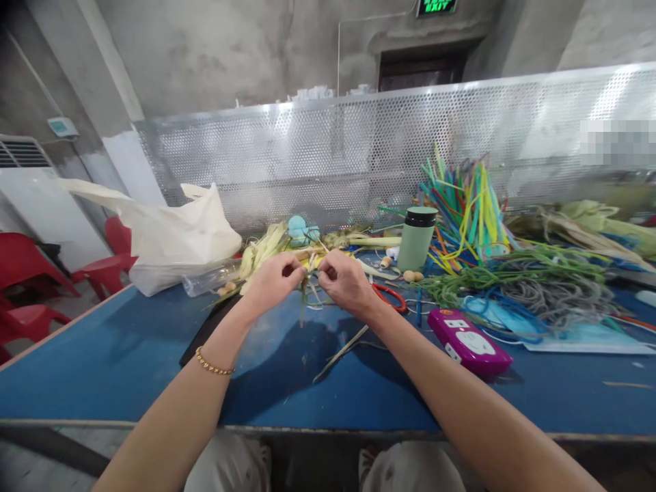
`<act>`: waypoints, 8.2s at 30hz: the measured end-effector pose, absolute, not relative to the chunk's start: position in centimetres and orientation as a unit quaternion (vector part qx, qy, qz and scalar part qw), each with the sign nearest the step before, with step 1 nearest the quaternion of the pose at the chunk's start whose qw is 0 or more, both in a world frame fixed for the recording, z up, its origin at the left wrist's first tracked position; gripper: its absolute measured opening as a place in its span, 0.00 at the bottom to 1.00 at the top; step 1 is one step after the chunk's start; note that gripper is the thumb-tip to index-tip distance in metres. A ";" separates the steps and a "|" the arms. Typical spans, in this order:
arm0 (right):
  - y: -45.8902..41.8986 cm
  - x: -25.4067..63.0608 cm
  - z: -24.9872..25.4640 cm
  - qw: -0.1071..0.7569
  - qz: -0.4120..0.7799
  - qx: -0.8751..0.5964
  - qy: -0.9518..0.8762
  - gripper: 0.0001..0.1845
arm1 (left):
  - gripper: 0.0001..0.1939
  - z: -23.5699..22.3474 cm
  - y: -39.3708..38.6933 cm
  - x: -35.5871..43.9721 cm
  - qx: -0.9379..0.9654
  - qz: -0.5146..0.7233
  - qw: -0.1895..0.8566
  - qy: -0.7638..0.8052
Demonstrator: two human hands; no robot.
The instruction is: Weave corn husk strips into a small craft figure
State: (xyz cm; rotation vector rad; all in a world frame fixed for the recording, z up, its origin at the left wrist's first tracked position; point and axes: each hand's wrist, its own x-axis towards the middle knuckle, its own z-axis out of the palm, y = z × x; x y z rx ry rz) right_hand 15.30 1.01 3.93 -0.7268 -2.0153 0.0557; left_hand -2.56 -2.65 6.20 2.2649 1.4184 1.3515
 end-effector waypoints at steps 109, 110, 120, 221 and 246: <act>0.3 14.0 4.0 0.467 0.584 -0.298 -0.593 0.22 | 0.10 5.3 -2.6 -1.1 0.662 0.577 0.283 0.385; 0.4 14.0 3.9 0.473 0.566 -0.303 -0.603 0.22 | 0.11 5.3 -2.6 -1.1 0.666 0.578 0.270 0.387; 0.7 13.7 3.6 0.490 0.523 -0.305 -0.627 0.21 | 0.11 4.6 -2.7 -0.6 0.675 0.583 0.113 0.439; -0.1 14.8 5.0 0.537 0.094 -0.414 -0.729 0.04 | 0.11 5.6 -4.3 -0.6 0.747 0.480 0.000 0.460; -0.8 15.3 5.6 0.431 0.416 -0.318 -0.735 0.22 | 0.06 5.4 -2.9 -1.3 0.685 0.514 0.122 0.502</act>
